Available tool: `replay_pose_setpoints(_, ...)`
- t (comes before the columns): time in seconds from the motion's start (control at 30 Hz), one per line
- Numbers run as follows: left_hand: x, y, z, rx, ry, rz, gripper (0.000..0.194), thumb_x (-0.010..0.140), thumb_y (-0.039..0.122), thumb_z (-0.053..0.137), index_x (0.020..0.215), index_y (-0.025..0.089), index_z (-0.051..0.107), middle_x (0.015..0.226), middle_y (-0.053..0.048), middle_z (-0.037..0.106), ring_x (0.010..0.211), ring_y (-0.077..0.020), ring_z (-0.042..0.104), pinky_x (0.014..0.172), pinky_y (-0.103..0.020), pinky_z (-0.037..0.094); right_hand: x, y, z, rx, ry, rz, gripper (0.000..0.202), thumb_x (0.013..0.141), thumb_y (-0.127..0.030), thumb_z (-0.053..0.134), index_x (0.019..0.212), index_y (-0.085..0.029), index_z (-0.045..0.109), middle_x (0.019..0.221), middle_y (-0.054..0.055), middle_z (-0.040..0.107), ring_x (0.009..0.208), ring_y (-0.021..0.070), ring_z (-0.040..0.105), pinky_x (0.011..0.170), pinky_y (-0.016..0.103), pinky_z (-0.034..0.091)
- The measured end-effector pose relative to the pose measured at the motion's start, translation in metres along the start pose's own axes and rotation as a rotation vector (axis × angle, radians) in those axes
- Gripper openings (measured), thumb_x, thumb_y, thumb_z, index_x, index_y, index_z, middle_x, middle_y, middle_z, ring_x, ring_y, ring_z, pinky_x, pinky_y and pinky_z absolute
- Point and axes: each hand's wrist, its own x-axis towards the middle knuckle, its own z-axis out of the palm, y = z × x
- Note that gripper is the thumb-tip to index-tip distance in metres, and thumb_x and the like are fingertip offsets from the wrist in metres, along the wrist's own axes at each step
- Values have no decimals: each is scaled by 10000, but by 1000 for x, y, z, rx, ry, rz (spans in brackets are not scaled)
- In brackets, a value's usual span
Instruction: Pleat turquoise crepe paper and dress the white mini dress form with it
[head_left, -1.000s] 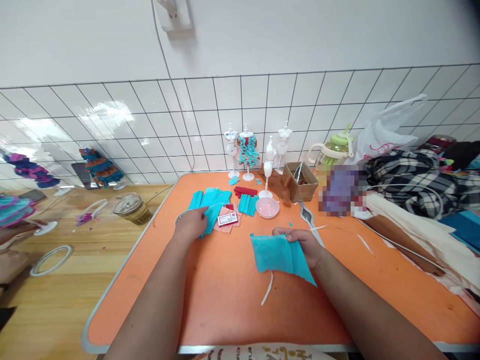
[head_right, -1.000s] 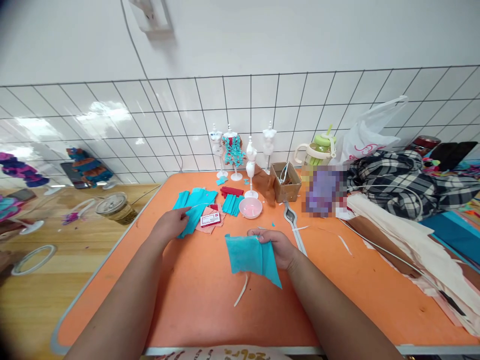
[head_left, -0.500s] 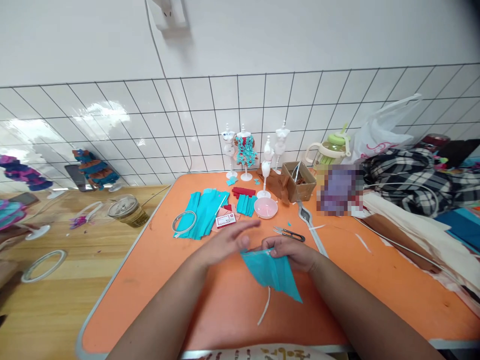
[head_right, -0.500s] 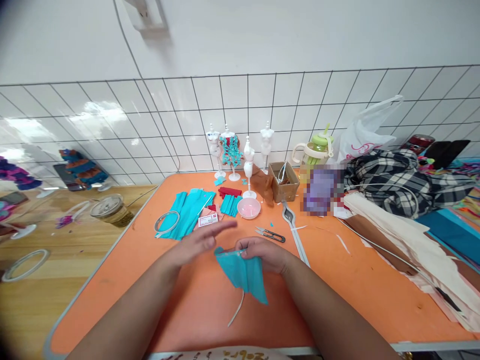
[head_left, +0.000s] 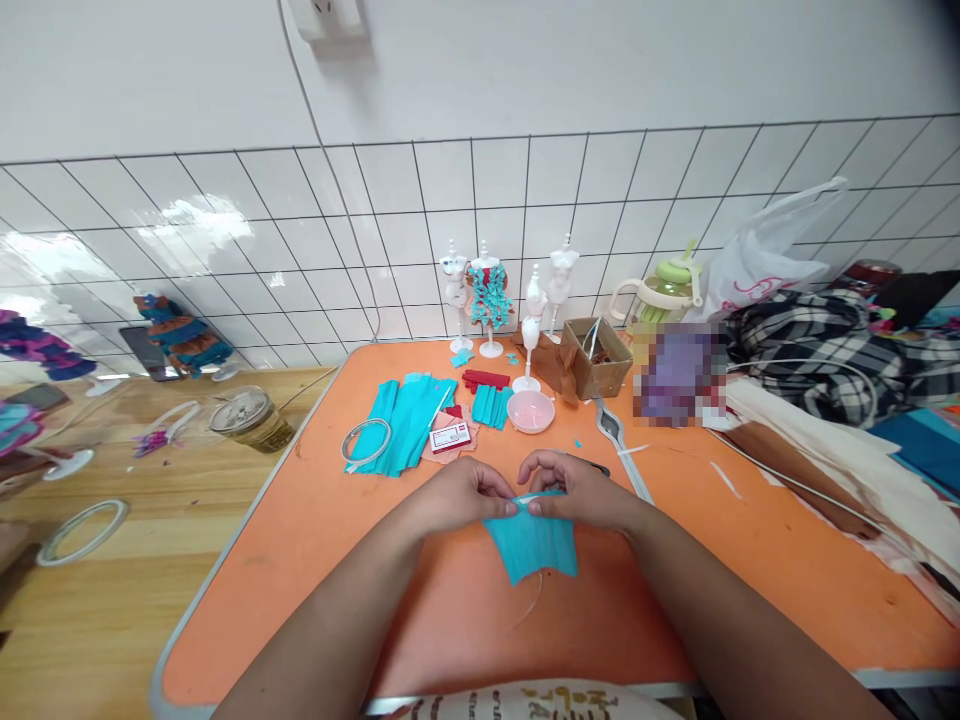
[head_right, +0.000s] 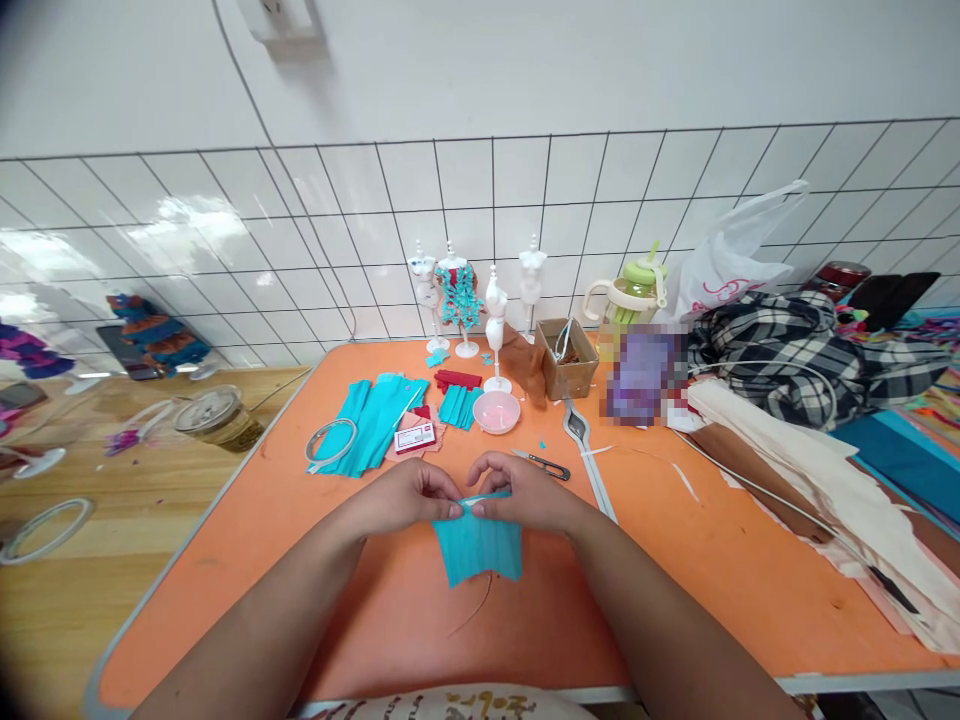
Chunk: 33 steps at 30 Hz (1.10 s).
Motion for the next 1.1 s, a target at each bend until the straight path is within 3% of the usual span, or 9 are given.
replay_pose_setpoints(0.03, 1, 0, -1, -34, 8, -1, 286, 681, 420, 693, 811, 169, 734, 744, -16, 706, 676, -150, 597, 586, -224, 431, -1, -2, 0, -26, 81, -30, 337, 739, -352, 700, 1001, -200, 552, 828, 11, 636, 775, 154, 593, 639, 253, 443)
replay_pose_setpoints(0.1, 2, 2, -2, -119, 34, 5, 278, 684, 409, 700, 800, 158, 729, 739, -23, 704, 673, -145, 595, 589, -225, 432, -3, -8, 2, -170, 362, -147, 278, 753, -344, 686, 973, -214, 578, 927, 43, 647, 901, 196, 592, 747, 318, 457)
replay_pose_setpoints(0.17, 3, 5, -2, -217, 67, 14, 278, 704, 403, 695, 814, 150, 725, 742, -30, 706, 673, -141, 598, 606, -229, 441, -6, -16, 5, -393, 627, -300, 148, 781, -323, 657, 886, -225, 621, 911, 53, 654, 928, 218, 579, 808, 360, 435)
replay_pose_setpoints(0.2, 3, 6, -2, -259, 86, 18, 279, 712, 402, 694, 823, 148, 725, 746, -33, 708, 674, -140, 601, 617, -233, 447, -8, -20, 8, -498, 682, -368, 98, 795, -313, 642, 845, -229, 639, 867, 52, 659, 896, 217, 581, 803, 363, 429)
replay_pose_setpoints(0.33, 3, 9, 1, -327, 153, 50, 286, 720, 385, 700, 873, 145, 728, 749, -38, 709, 674, -143, 610, 634, -244, 462, -11, -27, 18, -690, 593, -470, 117, 849, -290, 585, 874, -240, 688, 818, 43, 686, 783, 189, 594, 720, 328, 434)
replay_pose_setpoints(0.57, 2, 14, 8, -296, 256, 106, 220, 732, 303, 689, 878, 145, 736, 809, -49, 720, 739, -156, 630, 662, -238, 483, -4, -22, 24, -696, 664, -389, 118, 848, -265, 588, 866, -227, 698, 751, 8, 686, 698, 149, 604, 646, 276, 427)
replay_pose_setpoints(0.83, 0, 20, 13, -97, 338, 193, 173, 756, 274, 658, 873, 170, 731, 811, -39, 710, 759, -160, 618, 687, -247, 479, -5, -25, 26, -685, 690, -318, 100, 810, -211, 585, 802, -212, 684, 700, 1, 653, 642, 130, 586, 573, 242, 402)
replay_pose_setpoints(1.03, -4, 23, 11, -76, 279, 224, 290, 729, 313, 676, 976, 162, 688, 988, -67, 685, 933, -206, 611, 811, -291, 476, -6, -20, 28, -870, 759, -356, 132, 828, -218, 548, 798, -199, 675, 722, 13, 658, 659, 132, 591, 608, 249, 401)
replay_pose_setpoints(1.1, -3, 21, 11, -74, 315, 217, 265, 743, 344, 666, 928, 157, 693, 952, -65, 693, 911, -202, 616, 806, -289, 475, -6, -20, 30, -891, 759, -366, 138, 830, -221, 542, 798, -196, 674, 727, 20, 660, 672, 136, 598, 604, 247, 400)
